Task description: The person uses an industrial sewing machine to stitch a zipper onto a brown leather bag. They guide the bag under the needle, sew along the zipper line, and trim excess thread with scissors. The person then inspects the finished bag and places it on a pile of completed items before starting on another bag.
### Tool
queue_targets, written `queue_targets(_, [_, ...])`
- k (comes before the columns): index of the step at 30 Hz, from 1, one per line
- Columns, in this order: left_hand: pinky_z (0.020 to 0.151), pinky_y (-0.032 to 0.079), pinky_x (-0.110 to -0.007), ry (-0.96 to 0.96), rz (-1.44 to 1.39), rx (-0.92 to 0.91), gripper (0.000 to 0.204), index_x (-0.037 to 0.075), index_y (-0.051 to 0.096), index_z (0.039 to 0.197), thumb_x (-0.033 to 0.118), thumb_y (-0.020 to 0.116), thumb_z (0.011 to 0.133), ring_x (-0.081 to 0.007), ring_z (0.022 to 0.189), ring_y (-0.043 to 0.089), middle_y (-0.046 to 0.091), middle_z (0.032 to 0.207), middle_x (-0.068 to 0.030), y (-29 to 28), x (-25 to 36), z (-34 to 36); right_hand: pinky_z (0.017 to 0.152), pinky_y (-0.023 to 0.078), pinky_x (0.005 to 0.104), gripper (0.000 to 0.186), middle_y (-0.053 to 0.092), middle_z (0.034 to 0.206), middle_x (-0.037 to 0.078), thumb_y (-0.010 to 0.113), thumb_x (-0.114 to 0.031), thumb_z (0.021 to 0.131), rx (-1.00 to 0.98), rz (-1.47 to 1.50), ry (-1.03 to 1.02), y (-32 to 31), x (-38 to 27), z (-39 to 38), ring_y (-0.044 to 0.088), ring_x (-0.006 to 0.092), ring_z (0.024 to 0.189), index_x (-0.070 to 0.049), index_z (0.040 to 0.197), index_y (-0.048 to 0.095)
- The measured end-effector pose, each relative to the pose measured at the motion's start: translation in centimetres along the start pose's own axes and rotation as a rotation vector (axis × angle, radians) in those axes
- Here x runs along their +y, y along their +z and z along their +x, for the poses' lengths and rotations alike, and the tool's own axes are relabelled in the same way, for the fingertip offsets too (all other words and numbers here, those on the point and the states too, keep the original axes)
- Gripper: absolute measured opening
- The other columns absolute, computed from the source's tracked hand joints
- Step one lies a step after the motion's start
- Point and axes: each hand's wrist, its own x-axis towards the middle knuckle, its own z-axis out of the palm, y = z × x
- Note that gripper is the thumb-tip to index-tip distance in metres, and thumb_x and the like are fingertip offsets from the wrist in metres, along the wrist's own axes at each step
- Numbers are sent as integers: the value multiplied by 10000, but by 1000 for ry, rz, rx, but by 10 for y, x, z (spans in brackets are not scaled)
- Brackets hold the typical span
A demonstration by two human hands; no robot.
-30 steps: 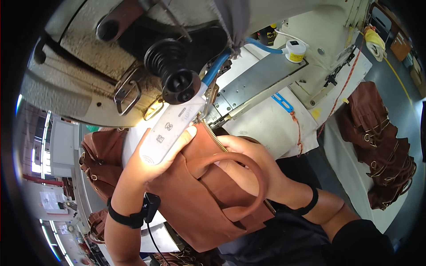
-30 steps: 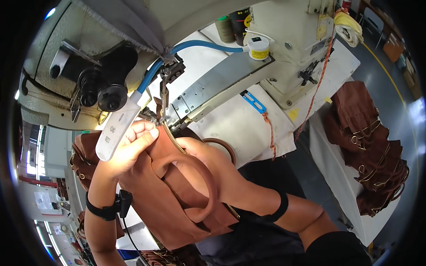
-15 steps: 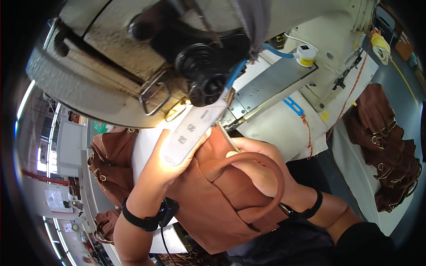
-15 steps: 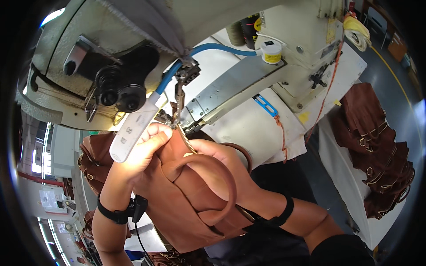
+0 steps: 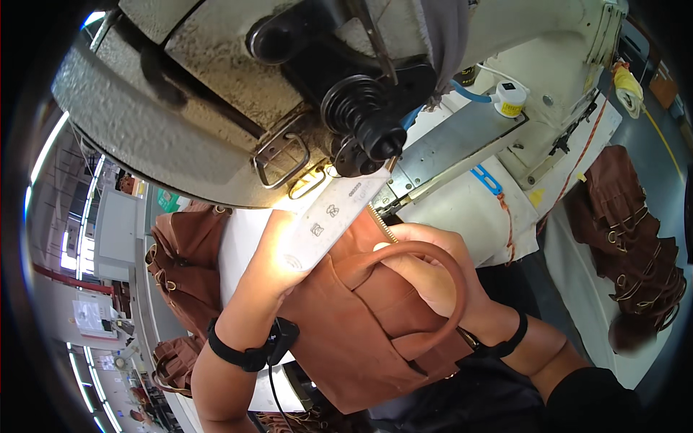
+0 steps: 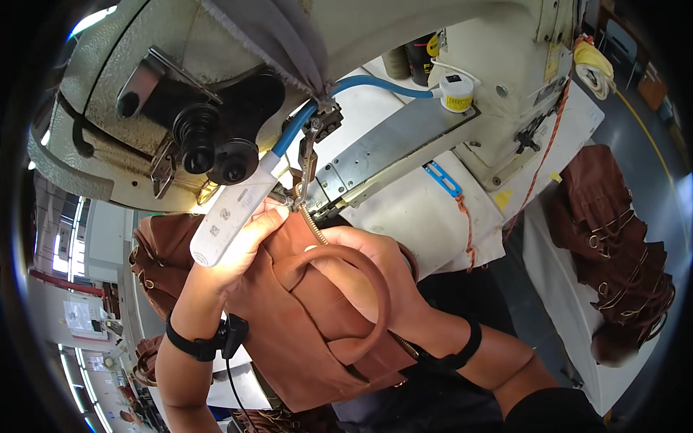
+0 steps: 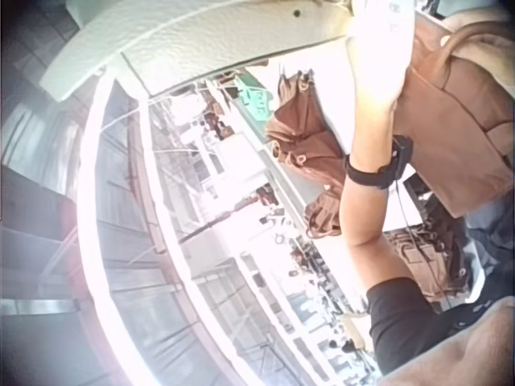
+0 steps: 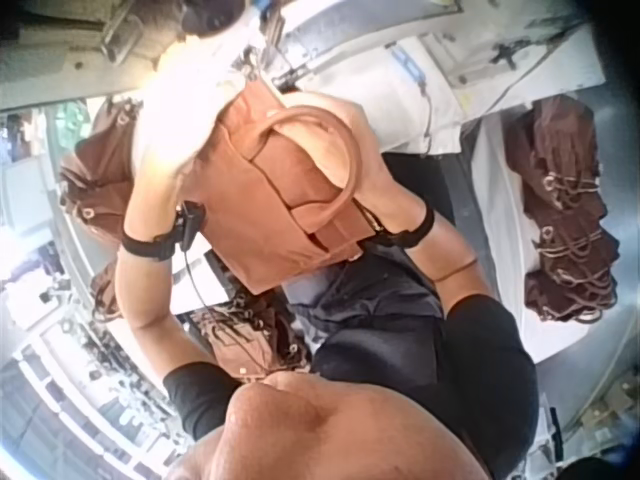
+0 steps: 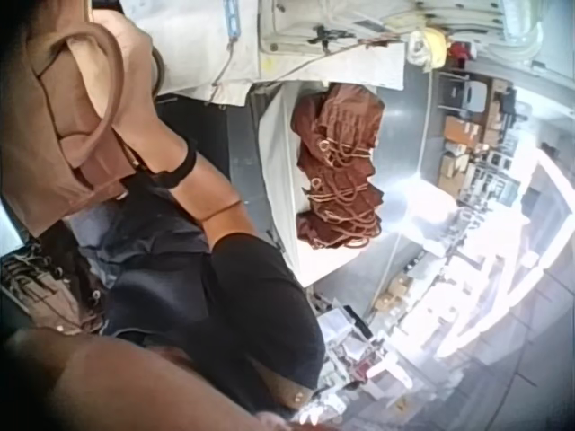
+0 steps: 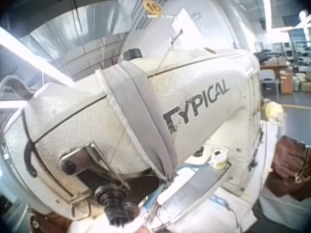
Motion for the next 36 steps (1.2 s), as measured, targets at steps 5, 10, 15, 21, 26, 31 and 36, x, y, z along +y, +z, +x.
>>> queue_targets(5, [854, 494, -269, 70, -41, -1, 150, 18, 719, 1075, 107, 748, 957, -93, 943, 622, 697, 994, 2, 4, 2, 2, 688, 440, 224, 175, 657, 838, -34, 695, -149, 1021, 57, -80, -65, 0, -6, -17, 551, 30, 792, 18, 1060, 726])
queue_targets(10, [845, 492, -265, 50, -78, 5, 169, 17, 713, 1090, 104, 755, 952, -91, 948, 621, 699, 999, 3, 5, 8, 1, 608, 426, 227, 208, 628, 766, -51, 732, -188, 1016, 42, -63, 164, -8, -14, -38, 523, 17, 714, 9, 950, 719])
queue_targets(15, [908, 513, -282, -3, -118, 27, 251, 7, 713, 1182, 92, 759, 951, -110, 1012, 643, 715, 1081, -30, 4, 4, 0, 562, 405, 238, 231, 589, 709, -66, 768, -193, 997, 49, -89, 166, -12, -7, -43, 491, 12, 668, 2, 890, 706])
queue_targets(21, [986, 519, -294, -29, -102, -23, 399, -1, 663, 1352, 84, 721, 967, -130, 1140, 657, 708, 1284, -75, -13, -8, 9, 565, 387, 245, 208, 558, 703, -65, 771, -165, 988, 68, -95, 143, -9, -4, -28, 462, 20, 649, 8, 891, 709])
queue_targets(26, [982, 521, -306, -57, -97, -51, 415, -2, 647, 1380, 37, 669, 967, -145, 1131, 657, 707, 1288, -81, -24, -24, 37, 523, 257, 238, 244, 476, 651, -107, 726, -128, 995, 114, -82, 59, 0, -1, -12, 383, -3, 596, -30, 776, 681])
queue_targets(31, [1002, 513, -302, -89, 60, -195, 370, -12, 696, 1320, 64, 705, 958, -158, 1108, 665, 739, 1229, -84, -40, -47, 59, 553, 331, 235, 189, 540, 703, -80, 746, -128, 989, 97, -103, 45, -1, 1, -8, 433, 6, 636, -9, 849, 704])
queue_targets(36, [1025, 491, -282, -100, -235, -263, 323, -66, 733, 1204, 122, 765, 944, -149, 1091, 672, 751, 1207, -92, -44, -35, 53, 548, 347, 224, 183, 573, 716, -80, 750, -138, 994, 95, -151, 49, -2, 4, -11, 449, -4, 637, -5, 874, 711])
